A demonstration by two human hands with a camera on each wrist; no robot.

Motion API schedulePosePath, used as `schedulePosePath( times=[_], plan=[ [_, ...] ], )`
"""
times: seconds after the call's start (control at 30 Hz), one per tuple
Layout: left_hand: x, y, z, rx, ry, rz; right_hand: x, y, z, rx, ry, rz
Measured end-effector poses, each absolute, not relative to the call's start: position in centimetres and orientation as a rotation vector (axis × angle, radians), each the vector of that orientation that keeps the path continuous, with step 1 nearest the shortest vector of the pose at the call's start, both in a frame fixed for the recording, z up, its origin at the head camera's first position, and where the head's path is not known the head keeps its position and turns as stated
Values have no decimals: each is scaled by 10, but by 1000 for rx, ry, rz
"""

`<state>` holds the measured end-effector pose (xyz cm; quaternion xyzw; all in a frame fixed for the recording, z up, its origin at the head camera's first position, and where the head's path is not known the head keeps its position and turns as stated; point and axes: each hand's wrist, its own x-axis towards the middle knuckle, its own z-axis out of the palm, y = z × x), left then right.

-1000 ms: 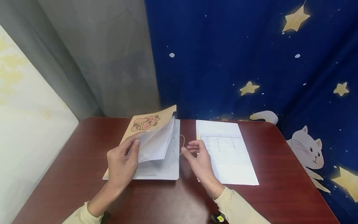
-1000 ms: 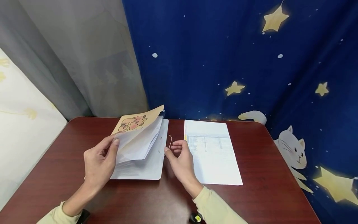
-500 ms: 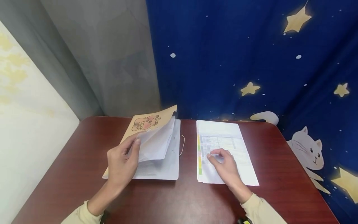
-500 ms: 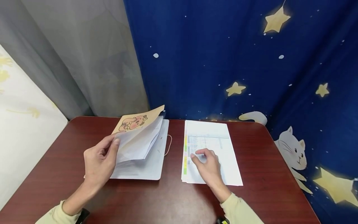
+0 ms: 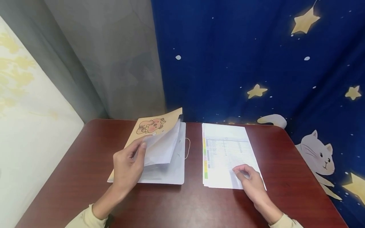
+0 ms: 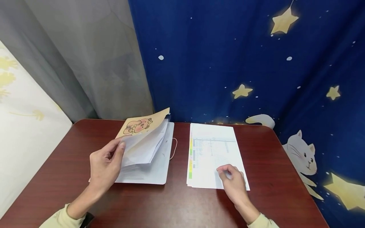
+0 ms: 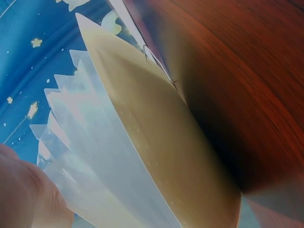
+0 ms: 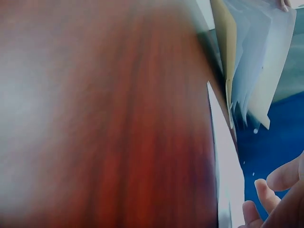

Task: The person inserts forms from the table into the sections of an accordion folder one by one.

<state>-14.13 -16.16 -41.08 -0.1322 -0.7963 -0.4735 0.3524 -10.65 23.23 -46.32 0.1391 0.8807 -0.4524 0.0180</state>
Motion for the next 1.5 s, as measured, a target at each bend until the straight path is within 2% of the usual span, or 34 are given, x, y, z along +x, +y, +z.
schedulePosePath(
  times=[0.37, 0.8, 1.5],
  plan=[
    [-139, -162, -412, -340, -2057, -1222, -99, 281, -463, 427, 3112, -870],
    [-138, -162, -412, -306, -2077, -1210, -102, 306, -468, 427, 3047, -498],
    [-139, -160, -411, -329, -2071, -1177, -105, 313, -463, 441, 2955, -503]
  ],
)
